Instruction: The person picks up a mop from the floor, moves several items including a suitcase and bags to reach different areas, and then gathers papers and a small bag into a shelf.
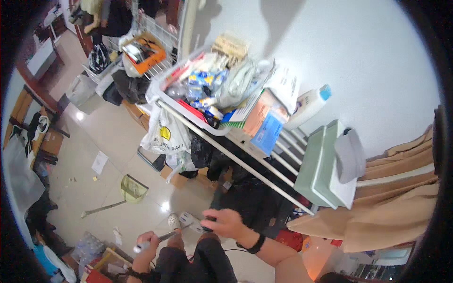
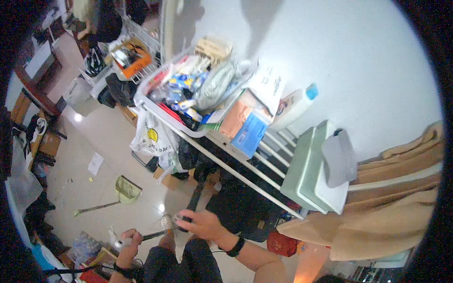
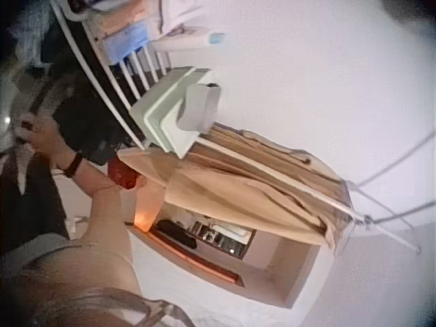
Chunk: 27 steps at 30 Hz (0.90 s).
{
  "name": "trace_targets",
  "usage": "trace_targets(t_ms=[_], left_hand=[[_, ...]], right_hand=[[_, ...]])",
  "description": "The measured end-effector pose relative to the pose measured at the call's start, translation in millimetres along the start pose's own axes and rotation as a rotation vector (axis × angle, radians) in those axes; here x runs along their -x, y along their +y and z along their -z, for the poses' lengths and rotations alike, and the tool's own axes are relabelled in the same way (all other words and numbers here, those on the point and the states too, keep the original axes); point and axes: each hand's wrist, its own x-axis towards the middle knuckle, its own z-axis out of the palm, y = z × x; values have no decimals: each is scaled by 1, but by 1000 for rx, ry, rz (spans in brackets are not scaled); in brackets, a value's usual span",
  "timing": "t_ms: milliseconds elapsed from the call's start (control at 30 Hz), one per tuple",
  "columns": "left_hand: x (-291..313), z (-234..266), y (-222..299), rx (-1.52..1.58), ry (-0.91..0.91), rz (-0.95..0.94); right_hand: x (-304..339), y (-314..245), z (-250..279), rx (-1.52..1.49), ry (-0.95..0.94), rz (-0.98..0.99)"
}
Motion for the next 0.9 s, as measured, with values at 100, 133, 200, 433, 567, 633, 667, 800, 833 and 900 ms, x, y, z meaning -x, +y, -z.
trace_targets(t_ms=[100,133,200,433,567,633,667,800,833,900], left_hand=[[-5,1,-37,153,40,-84],[-8,4,-38,144,8,-60],[-7,9,-25,160,-45,-18],[3,27,-38,291,7,16],[10,31,-57,418,35,51],[13,29,-61,438,58,60],[16,29,-56,453,81,69],[15,29,-49,281,20,15],[12,23,-54,253,96,74],[15,24,-45,125,152,87]], right_hand=[[-37,3,50,95,20,-71],[-56,13,55,152,159,-44],[-94,27,77,394,165,-23],[-227,100,66,659,365,80],[-237,118,49,695,271,70],[-236,123,43,675,180,40],[-235,123,40,668,175,46],[-228,115,33,664,236,-51],[-224,109,29,647,265,-92],[-199,85,37,419,450,23]])
